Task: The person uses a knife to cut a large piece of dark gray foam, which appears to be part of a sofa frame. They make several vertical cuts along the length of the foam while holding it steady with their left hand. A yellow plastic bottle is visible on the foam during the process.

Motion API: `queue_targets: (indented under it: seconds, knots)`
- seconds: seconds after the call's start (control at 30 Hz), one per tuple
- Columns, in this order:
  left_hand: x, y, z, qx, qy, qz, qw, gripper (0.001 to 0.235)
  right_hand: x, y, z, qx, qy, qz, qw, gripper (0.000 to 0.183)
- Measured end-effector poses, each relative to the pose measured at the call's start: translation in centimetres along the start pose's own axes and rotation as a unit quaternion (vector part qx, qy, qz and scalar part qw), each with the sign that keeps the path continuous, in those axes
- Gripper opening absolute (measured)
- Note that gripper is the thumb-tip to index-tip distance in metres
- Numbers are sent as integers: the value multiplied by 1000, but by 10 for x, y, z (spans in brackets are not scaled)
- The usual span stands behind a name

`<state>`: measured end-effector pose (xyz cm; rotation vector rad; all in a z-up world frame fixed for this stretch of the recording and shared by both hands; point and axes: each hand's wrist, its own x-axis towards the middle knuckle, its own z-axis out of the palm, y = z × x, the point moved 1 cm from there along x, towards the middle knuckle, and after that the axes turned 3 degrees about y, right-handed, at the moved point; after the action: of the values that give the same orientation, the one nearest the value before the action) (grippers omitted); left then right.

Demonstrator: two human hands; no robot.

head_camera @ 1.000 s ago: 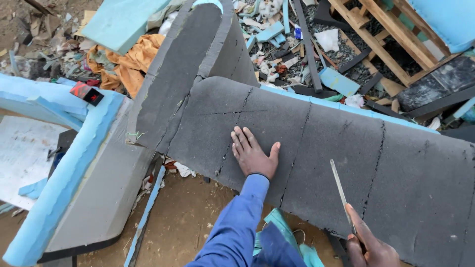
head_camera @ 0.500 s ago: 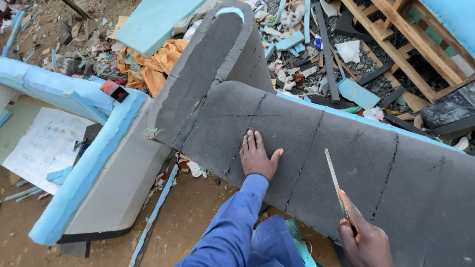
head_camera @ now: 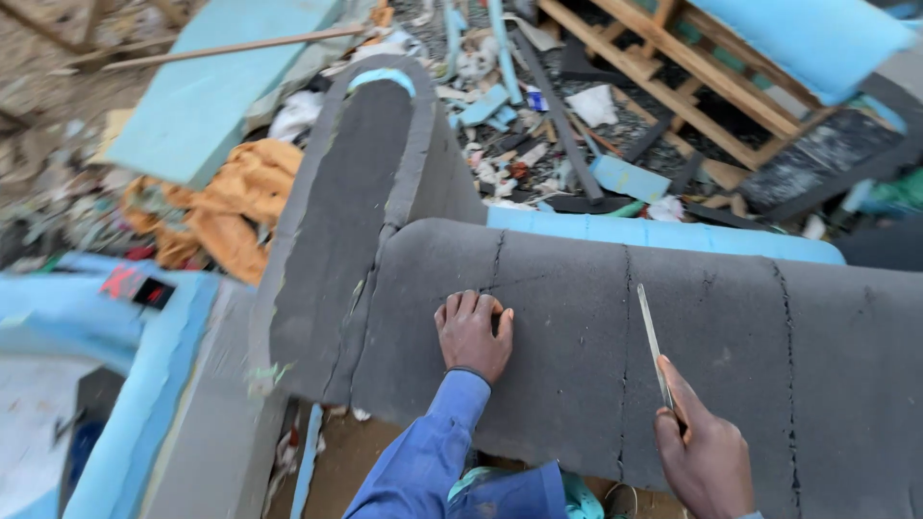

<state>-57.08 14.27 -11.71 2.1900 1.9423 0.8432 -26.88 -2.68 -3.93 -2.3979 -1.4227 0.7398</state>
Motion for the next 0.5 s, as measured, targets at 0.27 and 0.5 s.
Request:
queue_targets:
  seconds: [0.27,0.5]
  knots:
    - [84,6,31,-89,-45,138,985,60,59,-143,-92,-3,-72,160,985,68]
    - [131,82,109,-96,-194,257,942,77,136,-152,-106,-110,-99,19,989,64]
